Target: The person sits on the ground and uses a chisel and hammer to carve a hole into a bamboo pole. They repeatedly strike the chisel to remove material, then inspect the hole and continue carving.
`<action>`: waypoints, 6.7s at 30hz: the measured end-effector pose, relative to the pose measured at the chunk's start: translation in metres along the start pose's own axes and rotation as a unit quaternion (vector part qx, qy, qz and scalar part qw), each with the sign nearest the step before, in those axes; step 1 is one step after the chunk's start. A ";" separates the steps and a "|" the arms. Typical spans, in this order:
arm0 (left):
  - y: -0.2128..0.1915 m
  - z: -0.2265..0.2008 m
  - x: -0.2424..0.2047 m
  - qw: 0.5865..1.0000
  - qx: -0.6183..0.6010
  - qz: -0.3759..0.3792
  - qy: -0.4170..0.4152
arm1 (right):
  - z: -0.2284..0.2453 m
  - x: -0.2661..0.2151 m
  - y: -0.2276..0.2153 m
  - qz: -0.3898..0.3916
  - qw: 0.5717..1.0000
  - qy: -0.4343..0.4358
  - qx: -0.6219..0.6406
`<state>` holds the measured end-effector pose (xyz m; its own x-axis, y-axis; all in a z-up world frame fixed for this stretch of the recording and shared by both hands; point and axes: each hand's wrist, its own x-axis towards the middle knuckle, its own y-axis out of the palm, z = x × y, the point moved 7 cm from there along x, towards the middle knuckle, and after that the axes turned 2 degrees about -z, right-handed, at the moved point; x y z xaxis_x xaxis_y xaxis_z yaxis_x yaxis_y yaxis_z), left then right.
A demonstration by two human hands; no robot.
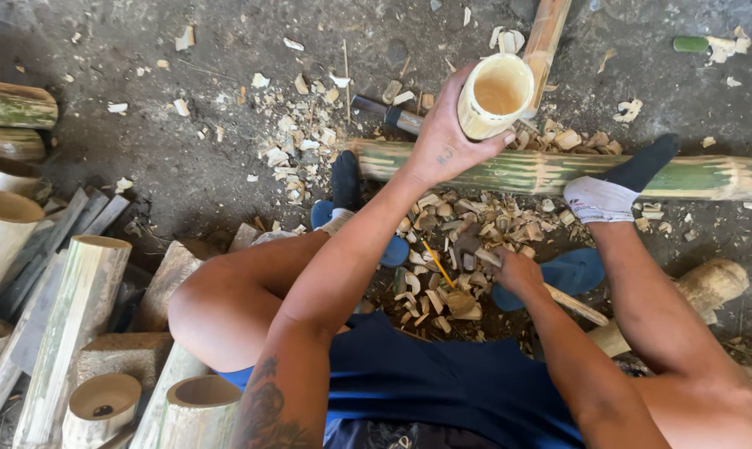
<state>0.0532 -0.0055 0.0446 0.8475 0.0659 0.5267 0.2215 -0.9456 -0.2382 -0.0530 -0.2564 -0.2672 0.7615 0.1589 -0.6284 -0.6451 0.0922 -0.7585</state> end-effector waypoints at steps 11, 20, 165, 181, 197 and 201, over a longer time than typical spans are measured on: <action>-0.031 -0.007 0.004 0.992 0.062 0.075 0.081 | 0.152 -0.039 -0.317 -0.304 0.614 -0.450 0.572; 0.055 -0.013 0.002 0.995 -0.082 0.049 0.016 | 0.129 -0.107 -0.327 -0.312 0.541 -0.399 0.672; 0.088 0.259 -0.092 0.716 0.428 0.479 -0.274 | 0.050 0.120 -0.105 -0.324 0.847 -0.249 0.340; 0.099 0.265 -0.100 0.732 0.388 0.491 -0.267 | 0.012 0.159 -0.065 -0.151 0.691 -0.166 0.687; 0.123 0.262 -0.080 0.723 0.393 0.442 -0.357 | -0.030 0.295 -0.140 -0.510 0.775 0.042 0.372; 0.126 0.262 -0.081 0.714 0.391 0.448 -0.368 | -0.024 0.329 -0.154 -0.434 0.822 0.109 0.352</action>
<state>0.1390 -0.0465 -0.2414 0.7783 -0.0331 -0.6270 -0.6119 -0.2638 -0.7456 0.2983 -0.2423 -0.3614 0.8975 -0.4405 0.0219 0.3293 0.6364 -0.6975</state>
